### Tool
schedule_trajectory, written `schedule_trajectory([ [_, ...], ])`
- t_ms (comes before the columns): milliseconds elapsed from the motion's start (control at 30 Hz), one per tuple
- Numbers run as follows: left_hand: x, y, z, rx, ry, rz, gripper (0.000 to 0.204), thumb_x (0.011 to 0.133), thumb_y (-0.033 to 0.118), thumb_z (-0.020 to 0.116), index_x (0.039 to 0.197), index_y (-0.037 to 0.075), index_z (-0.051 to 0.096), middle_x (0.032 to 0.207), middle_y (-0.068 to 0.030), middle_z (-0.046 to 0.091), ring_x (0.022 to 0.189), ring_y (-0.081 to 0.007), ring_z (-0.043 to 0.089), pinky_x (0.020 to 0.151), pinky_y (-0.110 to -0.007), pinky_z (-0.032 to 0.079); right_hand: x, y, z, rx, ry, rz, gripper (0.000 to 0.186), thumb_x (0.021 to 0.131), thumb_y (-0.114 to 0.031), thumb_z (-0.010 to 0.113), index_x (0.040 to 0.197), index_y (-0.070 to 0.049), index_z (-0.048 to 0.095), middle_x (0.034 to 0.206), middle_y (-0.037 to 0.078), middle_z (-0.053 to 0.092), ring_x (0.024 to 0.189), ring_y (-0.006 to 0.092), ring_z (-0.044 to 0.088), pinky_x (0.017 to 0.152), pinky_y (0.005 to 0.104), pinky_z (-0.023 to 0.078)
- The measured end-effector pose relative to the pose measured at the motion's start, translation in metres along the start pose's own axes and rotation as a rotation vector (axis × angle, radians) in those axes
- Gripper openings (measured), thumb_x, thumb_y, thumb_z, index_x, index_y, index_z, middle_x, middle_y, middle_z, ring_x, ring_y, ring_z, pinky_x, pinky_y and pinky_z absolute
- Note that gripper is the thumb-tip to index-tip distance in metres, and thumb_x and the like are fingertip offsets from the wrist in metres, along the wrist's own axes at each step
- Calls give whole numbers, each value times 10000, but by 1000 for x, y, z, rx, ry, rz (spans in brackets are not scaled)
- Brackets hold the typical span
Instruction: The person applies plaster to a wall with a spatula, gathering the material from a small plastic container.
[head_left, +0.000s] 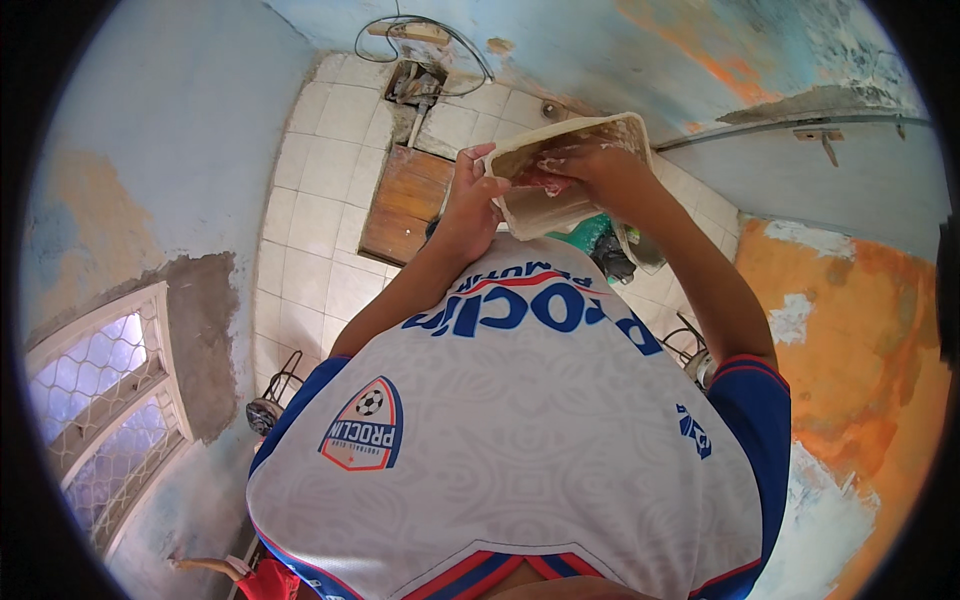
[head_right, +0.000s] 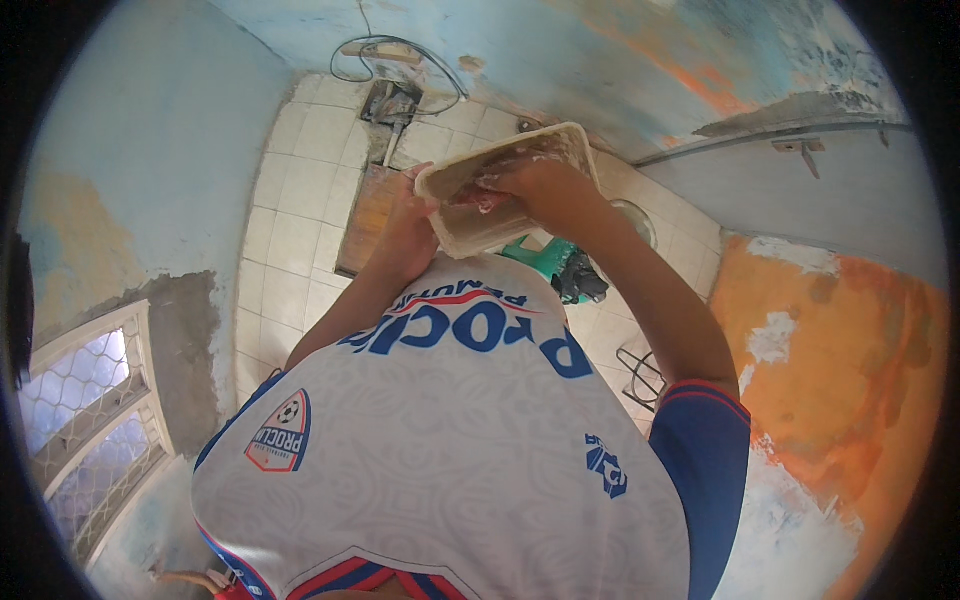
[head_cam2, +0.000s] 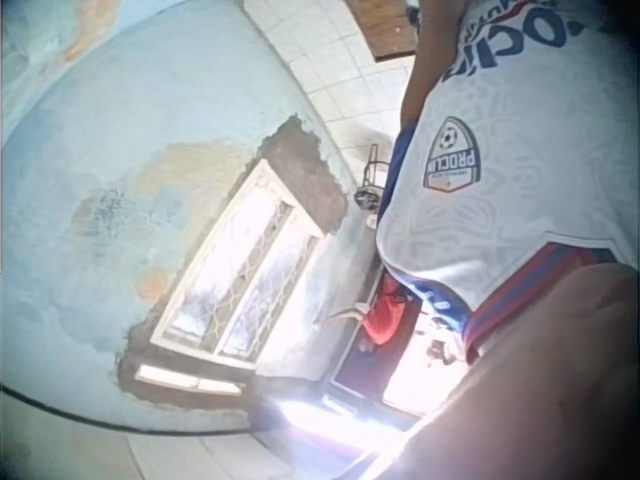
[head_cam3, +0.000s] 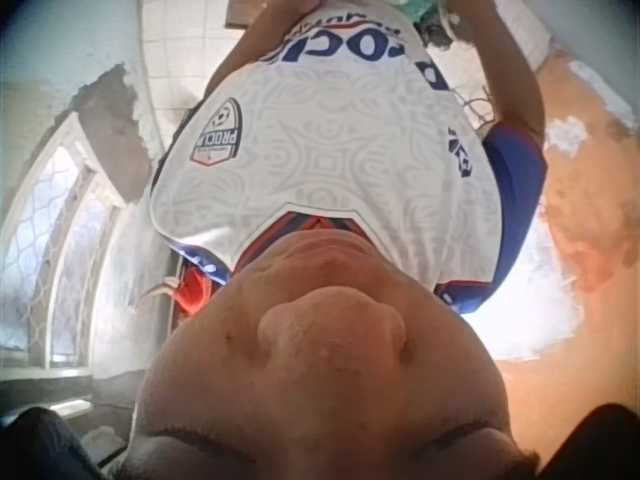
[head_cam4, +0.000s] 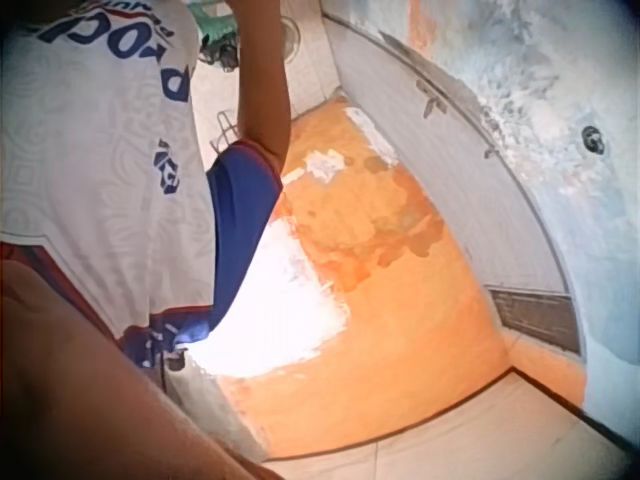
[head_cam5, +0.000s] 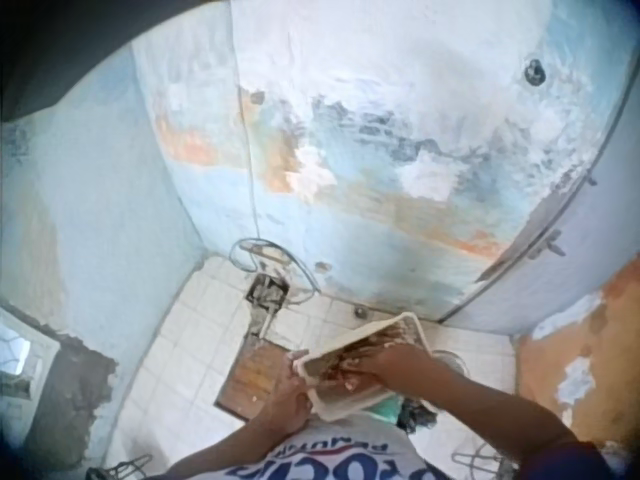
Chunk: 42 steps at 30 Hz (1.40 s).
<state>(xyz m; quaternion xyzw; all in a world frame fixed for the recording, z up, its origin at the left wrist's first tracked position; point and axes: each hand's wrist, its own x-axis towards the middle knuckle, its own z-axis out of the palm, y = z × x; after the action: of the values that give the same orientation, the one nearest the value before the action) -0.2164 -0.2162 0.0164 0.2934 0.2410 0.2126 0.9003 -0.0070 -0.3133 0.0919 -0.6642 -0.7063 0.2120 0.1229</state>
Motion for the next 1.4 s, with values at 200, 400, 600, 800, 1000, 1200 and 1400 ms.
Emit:
schedule_trajectory([
  [200, 1, 31, -32, -62, 36, -66, 632, 851, 138, 564, 1407, 83, 267, 1325, -165, 453, 1188, -292, 547, 839, -517, 586, 37, -32, -2, -83, -235, 199, 356, 875, -35, 587, 1205, -94, 710, 1204, 130, 694, 1126, 326, 642, 964, 412, 515],
  [400, 7, 61, -57, 74, 112, 12, 639, 838, 122, 584, 1400, 76, 282, 1328, -140, 440, 1193, -262, 533, 818, -477, 595, 58, -42, 14, -269, 195, 154, 393, 859, -33, 585, 1234, -107, 674, 1222, 98, 676, 993, 302, 691, 919, 416, 548],
  [600, 0, 85, -77, 6, 38, 57, 615, 855, 95, 569, 1400, 77, 284, 1353, -132, 428, 1206, -247, 525, 837, -446, 587, 87, -51, 26, 65, 55, 158, 335, 832, -24, 615, 1148, -94, 703, 1137, 121, 692, 990, 341, 675, 887, 444, 537],
  [800, -7, 101, -93, -66, 31, 10, 611, 845, 84, 568, 1388, 79, 289, 1364, -130, 423, 1225, -239, 507, 851, -415, 580, 93, -89, 14, 48, 301, 214, 340, 798, 3, 642, 1115, -88, 722, 1040, 147, 712, 988, 348, 671, 897, 437, 525],
  [1000, -18, 116, -105, 0, -10, 47, 628, 815, 50, 549, 1388, 77, 291, 1381, -129, 419, 1240, -243, 496, 989, -412, 497, 124, -74, 42, 22, 305, 156, 317, 819, -35, 616, 1106, -93, 736, 1024, 166, 717, 978, 353, 676, 904, 431, 526],
  [1200, -30, 121, -119, -146, -68, -79, 615, 807, 55, 546, 1372, 101, 308, 1356, -129, 447, 1254, -238, 481, 1045, -401, 448, 116, -100, 44, 1, 65, 275, 238, 883, -55, 617, 1094, -46, 725, 1002, 203, 701, 925, 388, 665, 818, 447, 523],
  [1400, -28, 118, -137, 627, -128, 235, 608, 811, 75, 567, 1355, 127, 298, 1329, -124, 464, 1184, -236, 526, 918, -440, 536, 115, -120, 42, 0, 77, 290, 330, 803, -14, 609, 1107, -73, 724, 968, 202, 710, 954, 390, 671, 870, 455, 527],
])
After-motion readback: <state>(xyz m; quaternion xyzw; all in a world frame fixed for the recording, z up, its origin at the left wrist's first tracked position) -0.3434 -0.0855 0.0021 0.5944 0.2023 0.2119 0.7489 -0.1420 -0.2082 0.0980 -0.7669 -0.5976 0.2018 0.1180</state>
